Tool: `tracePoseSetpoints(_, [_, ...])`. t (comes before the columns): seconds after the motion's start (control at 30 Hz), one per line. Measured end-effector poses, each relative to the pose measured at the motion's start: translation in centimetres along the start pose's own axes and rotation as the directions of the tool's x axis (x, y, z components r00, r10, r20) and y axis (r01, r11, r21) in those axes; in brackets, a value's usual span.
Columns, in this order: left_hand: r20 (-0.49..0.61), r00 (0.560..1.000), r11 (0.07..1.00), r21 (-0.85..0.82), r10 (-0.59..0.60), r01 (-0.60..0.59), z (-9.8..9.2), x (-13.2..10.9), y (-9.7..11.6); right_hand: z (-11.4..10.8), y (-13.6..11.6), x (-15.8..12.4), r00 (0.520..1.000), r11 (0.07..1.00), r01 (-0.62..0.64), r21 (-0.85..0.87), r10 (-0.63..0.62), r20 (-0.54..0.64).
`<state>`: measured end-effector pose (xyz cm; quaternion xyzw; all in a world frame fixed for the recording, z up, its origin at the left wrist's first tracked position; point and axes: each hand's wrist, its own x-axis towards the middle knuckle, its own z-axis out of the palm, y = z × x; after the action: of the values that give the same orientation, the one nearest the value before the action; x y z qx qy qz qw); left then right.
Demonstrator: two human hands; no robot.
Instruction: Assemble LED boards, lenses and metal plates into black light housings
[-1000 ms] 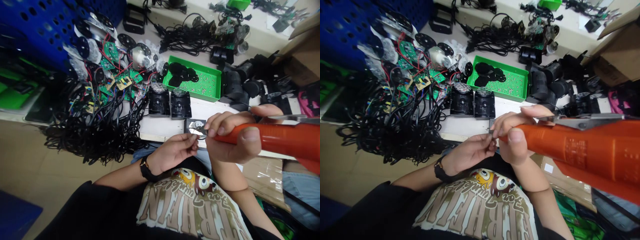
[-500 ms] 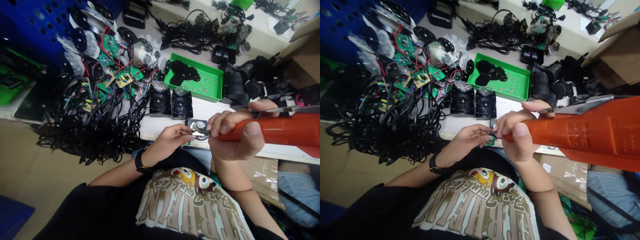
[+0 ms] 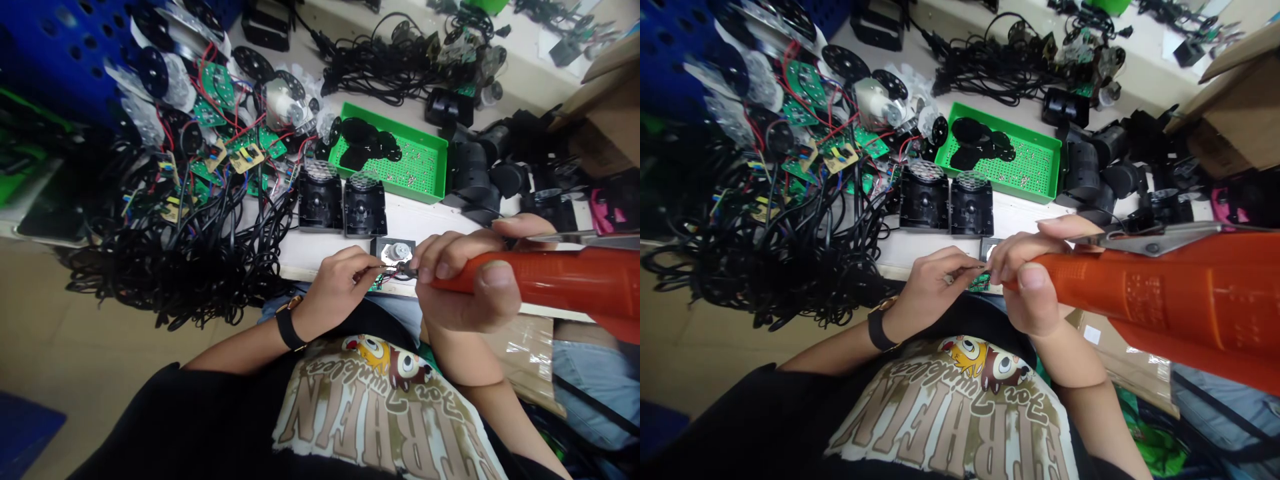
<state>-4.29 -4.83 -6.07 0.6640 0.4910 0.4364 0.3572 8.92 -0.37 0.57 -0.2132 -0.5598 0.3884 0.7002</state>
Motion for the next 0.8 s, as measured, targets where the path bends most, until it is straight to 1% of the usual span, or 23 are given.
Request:
tracePoseSetpoints(0.13, [-0.025, 1.000, 0.999, 0.033, 0.006, -0.005, 0.39, -0.04, -0.17, -0.10, 0.12, -0.35, 1.000, 1.000, -0.015, -0.001, 0.015, -0.017])
tracePoseSetpoints(0.27, [-0.055, 0.999, 1.000, 0.027, -0.003, 0.004, 0.73, 0.10, -0.33, -0.24, 0.12, -0.48, 0.999, 0.999, -0.041, -0.004, 0.041, 0.005])
tracePoseSetpoints(0.4, [-0.055, 0.998, 1.000, -0.011, -0.007, 0.006, 0.69, 0.31, -0.59, -0.18, 0.18, -0.56, 0.998, 0.998, -0.055, -0.033, 0.054, -0.038])
tracePoseSetpoints(0.53, [-0.054, 0.999, 1.000, -0.018, -0.003, 0.002, 0.54, 0.43, -0.82, -0.01, 0.31, -0.65, 0.998, 0.998, -0.034, -0.057, 0.030, -0.060])
tracePoseSetpoints(0.67, [-0.052, 0.998, 1.000, -0.010, 0.021, -0.022, 0.58, 0.40, -0.87, 0.01, 0.38, -0.68, 0.998, 0.998, -0.045, -0.045, 0.043, -0.042])
tracePoseSetpoints(0.8, [-0.055, 0.998, 0.999, 0.000, 0.037, -0.037, 0.63, 0.36, -0.92, -0.02, 0.38, -0.52, 0.999, 1.000, 0.002, -0.025, -0.003, -0.040])
